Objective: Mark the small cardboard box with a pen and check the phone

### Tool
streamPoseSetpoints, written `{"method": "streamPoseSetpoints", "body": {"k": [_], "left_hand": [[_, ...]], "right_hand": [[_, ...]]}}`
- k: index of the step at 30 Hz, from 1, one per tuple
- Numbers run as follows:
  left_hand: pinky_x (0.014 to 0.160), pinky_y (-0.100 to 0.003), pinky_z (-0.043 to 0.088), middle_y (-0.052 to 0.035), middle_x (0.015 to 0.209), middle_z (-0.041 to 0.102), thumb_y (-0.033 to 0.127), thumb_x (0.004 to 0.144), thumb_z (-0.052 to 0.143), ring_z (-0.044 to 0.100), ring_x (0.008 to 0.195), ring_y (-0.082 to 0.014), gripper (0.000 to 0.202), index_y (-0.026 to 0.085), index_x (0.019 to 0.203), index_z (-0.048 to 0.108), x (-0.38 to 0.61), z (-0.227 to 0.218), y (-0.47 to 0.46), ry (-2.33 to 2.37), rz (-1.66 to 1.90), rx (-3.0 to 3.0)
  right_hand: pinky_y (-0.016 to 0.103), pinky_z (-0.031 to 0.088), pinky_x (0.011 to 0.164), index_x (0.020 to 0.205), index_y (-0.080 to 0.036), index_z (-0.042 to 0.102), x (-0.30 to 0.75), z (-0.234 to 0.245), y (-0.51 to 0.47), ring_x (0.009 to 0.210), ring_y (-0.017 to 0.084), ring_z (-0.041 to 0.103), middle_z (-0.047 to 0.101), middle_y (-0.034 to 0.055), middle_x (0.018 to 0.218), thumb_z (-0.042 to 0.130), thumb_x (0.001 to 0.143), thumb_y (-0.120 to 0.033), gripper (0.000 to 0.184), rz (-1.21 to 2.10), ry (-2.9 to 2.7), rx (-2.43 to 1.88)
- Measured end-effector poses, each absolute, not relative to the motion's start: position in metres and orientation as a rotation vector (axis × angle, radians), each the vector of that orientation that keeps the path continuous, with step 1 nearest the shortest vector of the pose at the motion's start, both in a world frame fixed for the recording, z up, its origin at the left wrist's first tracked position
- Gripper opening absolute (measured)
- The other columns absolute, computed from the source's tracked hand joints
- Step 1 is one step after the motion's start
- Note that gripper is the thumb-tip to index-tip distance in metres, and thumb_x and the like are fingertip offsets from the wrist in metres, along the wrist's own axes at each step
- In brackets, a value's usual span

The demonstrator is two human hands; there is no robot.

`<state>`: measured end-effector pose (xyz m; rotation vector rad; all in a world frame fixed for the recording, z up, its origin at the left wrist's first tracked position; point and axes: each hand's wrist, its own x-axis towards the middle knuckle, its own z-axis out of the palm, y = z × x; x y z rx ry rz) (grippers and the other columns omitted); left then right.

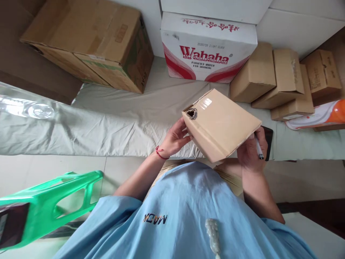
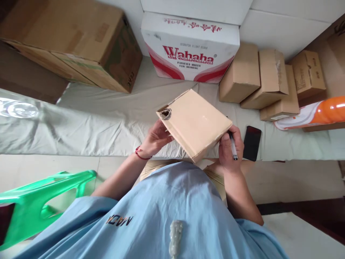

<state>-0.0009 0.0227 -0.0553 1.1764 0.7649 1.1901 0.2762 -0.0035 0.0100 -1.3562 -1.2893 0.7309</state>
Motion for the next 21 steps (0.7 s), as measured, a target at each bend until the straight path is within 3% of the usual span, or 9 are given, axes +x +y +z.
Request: {"method": "streamPoseSetpoints", "body": {"k": [5, 9, 12, 15, 16, 18, 19, 20, 21], "left_hand": [[0.125, -0.054, 0.051, -0.0129, 0.165, 0.051, 0.048, 0.095, 0.080, 0.049, 0.159, -0.0347, 0.068, 0.035, 0.157, 0.055, 0.001, -0.033, 0.015, 0.967, 1.405, 1.339], [0.133, -0.059, 0.039, -0.0121, 0.173, 0.040, 0.071, 0.096, 0.070, 0.034, 0.166, -0.0384, 0.083, 0.037, 0.166, 0.042, 0.004, -0.003, 0.004, 0.969, 1.443, 1.543], [0.133, -0.061, 0.036, -0.0141, 0.171, 0.041, 0.076, 0.089, 0.075, 0.042, 0.161, -0.0405, 0.101, 0.035, 0.171, 0.033, 0.011, 0.010, 0.001, 1.012, 1.391, 1.583], [0.130, -0.059, 0.039, -0.0157, 0.163, 0.048, 0.068, 0.091, 0.077, 0.052, 0.150, -0.0373, 0.102, 0.033, 0.173, 0.027, 0.021, 0.009, -0.001, 1.083, 1.361, 1.549], [0.128, -0.058, 0.041, -0.0159, 0.160, 0.050, 0.066, 0.092, 0.077, 0.055, 0.146, -0.0361, 0.102, 0.033, 0.173, 0.026, 0.023, 0.007, -0.002, 1.088, 1.360, 1.541], [0.126, -0.057, 0.043, -0.0167, 0.157, 0.052, 0.067, 0.093, 0.074, 0.056, 0.143, -0.0349, 0.101, 0.031, 0.173, 0.024, 0.028, 0.003, -0.005, 1.088, 1.372, 1.529], [0.126, -0.057, 0.043, -0.0171, 0.157, 0.052, 0.068, 0.093, 0.073, 0.056, 0.143, -0.0348, 0.101, 0.030, 0.173, 0.024, 0.030, 0.002, -0.006, 1.090, 1.380, 1.526], [0.126, -0.056, 0.043, -0.0171, 0.157, 0.052, 0.068, 0.093, 0.073, 0.055, 0.143, -0.0348, 0.100, 0.030, 0.172, 0.026, 0.032, 0.000, -0.006, 1.094, 1.387, 1.524], [0.126, -0.056, 0.043, -0.0168, 0.156, 0.053, 0.068, 0.093, 0.073, 0.055, 0.143, -0.0347, 0.098, 0.030, 0.171, 0.028, 0.034, -0.001, -0.006, 1.102, 1.394, 1.522]], "right_hand": [[0.034, 0.054, 0.075, 0.113, -0.030, 0.065, 0.284, 0.000, -0.022, 0.082, 0.020, 0.064, 0.064, 0.0006, 0.091, 0.077, 0.093, -0.055, 0.034, 0.856, -1.261, -1.296], [0.030, 0.048, 0.064, 0.107, -0.029, 0.069, 0.298, 0.007, -0.036, 0.068, 0.016, 0.057, 0.065, -0.0017, 0.081, 0.084, 0.088, -0.047, 0.030, 0.893, -1.361, -1.376], [0.031, 0.050, 0.064, 0.102, -0.028, 0.071, 0.305, 0.018, -0.036, 0.067, 0.017, 0.061, 0.067, -0.0015, 0.079, 0.088, 0.084, -0.041, 0.028, 0.887, -1.535, -1.379], [0.041, 0.059, 0.082, 0.098, -0.027, 0.070, 0.309, 0.033, -0.023, 0.088, 0.025, 0.074, 0.076, 0.0034, 0.091, 0.089, 0.082, -0.045, 0.030, 0.754, -1.571, -1.327], [0.043, 0.060, 0.082, 0.092, -0.028, 0.068, 0.311, 0.041, -0.017, 0.087, 0.026, 0.075, 0.076, 0.0030, 0.086, 0.087, 0.084, -0.049, 0.029, 0.680, -1.500, -1.286], [0.040, 0.056, 0.067, 0.079, -0.029, 0.061, 0.312, 0.063, -0.006, 0.061, 0.022, 0.063, 0.061, -0.0025, 0.059, 0.077, 0.092, -0.061, 0.038, 0.654, -1.319, -1.151], [0.036, 0.048, 0.055, 0.076, -0.030, 0.060, 0.311, 0.076, -0.002, 0.047, 0.019, 0.049, 0.046, -0.0055, 0.047, 0.070, 0.096, -0.067, 0.044, 0.735, -1.257, -1.081], [0.033, 0.039, 0.046, 0.078, -0.032, 0.064, 0.309, 0.091, 0.001, 0.041, 0.018, 0.035, 0.034, -0.0073, 0.042, 0.063, 0.099, -0.073, 0.046, 0.880, -1.230, -1.027], [0.031, 0.032, 0.041, 0.088, -0.034, 0.070, 0.305, 0.105, 0.004, 0.038, 0.017, 0.028, 0.031, -0.0078, 0.041, 0.059, 0.100, -0.078, 0.047, 1.017, -1.233, -1.002]]}}
